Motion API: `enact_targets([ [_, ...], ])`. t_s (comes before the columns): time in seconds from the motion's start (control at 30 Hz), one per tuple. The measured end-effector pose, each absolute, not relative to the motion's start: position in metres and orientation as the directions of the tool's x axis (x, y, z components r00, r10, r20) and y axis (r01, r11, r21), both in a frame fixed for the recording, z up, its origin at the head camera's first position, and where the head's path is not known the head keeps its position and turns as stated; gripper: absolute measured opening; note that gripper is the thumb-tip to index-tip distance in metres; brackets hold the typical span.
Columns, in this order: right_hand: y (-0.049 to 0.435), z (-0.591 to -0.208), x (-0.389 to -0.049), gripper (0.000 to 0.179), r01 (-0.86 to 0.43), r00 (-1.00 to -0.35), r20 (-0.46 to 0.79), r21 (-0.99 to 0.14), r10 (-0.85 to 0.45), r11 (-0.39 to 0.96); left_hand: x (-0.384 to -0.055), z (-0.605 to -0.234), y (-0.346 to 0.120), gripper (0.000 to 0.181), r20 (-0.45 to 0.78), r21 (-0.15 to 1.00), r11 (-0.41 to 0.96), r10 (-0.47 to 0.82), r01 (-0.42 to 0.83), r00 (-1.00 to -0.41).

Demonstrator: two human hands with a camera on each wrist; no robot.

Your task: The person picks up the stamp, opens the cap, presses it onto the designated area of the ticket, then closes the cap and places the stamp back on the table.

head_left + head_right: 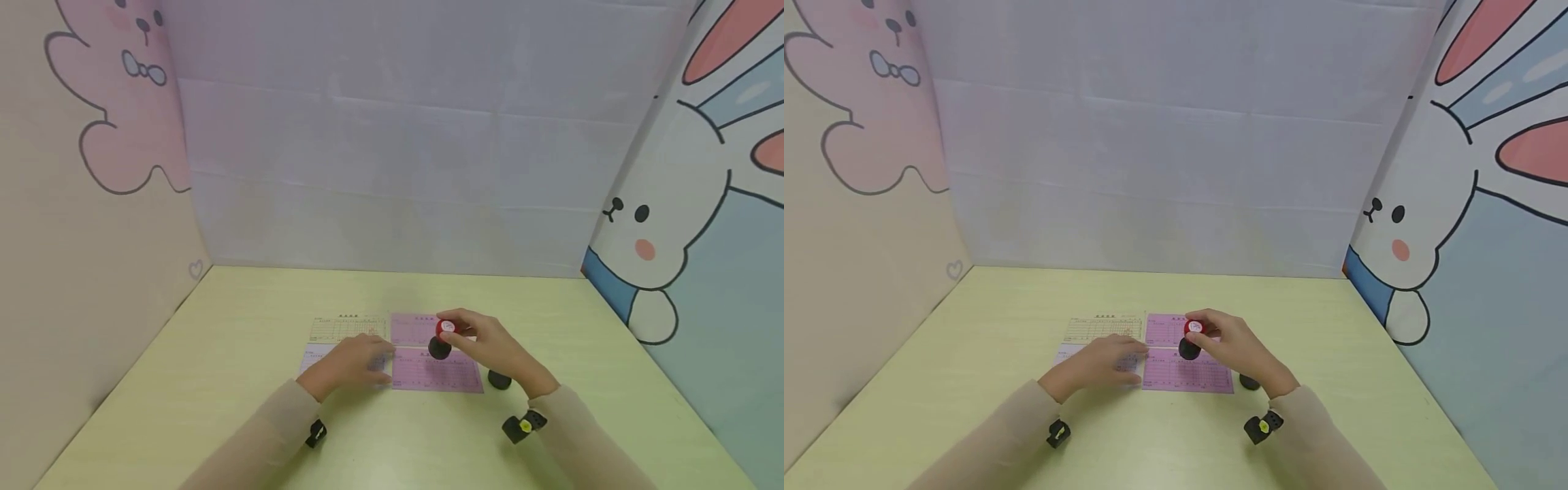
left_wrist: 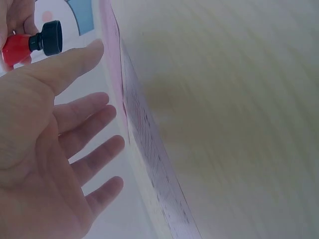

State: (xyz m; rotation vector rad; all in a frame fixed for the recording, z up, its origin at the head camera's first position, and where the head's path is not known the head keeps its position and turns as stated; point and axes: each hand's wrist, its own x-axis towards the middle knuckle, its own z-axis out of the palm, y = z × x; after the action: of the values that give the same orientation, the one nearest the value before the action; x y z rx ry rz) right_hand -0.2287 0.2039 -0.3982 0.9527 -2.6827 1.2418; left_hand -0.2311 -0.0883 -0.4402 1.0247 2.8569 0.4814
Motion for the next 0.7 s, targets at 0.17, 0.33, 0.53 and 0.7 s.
enact_targets([
  [0.17,0.209,-0.398,-0.227,0.037,-0.552,-0.809,0.286,-0.671,-0.514,0.495,-0.231,-0.442,-0.078,0.057,0.037,0.267,0.73,0.645,0.629,-0.763],
  [0.33,0.216,-0.399,-0.226,0.037,-0.53,-0.826,0.274,-0.675,-0.492,0.514,-0.231,-0.444,-0.074,0.061,0.022,0.231,0.737,0.649,0.636,-0.76],
  [0.53,0.224,-0.402,-0.226,0.037,-0.531,-0.827,0.285,-0.678,-0.484,0.508,-0.23,-0.445,-0.072,0.065,-0.008,0.221,0.744,0.648,0.63,-0.762],
  [0.7,0.229,-0.404,-0.225,0.038,-0.524,-0.831,0.275,-0.682,-0.484,0.511,-0.229,-0.445,-0.072,0.065,-0.024,0.233,0.753,0.637,0.615,-0.771],
])
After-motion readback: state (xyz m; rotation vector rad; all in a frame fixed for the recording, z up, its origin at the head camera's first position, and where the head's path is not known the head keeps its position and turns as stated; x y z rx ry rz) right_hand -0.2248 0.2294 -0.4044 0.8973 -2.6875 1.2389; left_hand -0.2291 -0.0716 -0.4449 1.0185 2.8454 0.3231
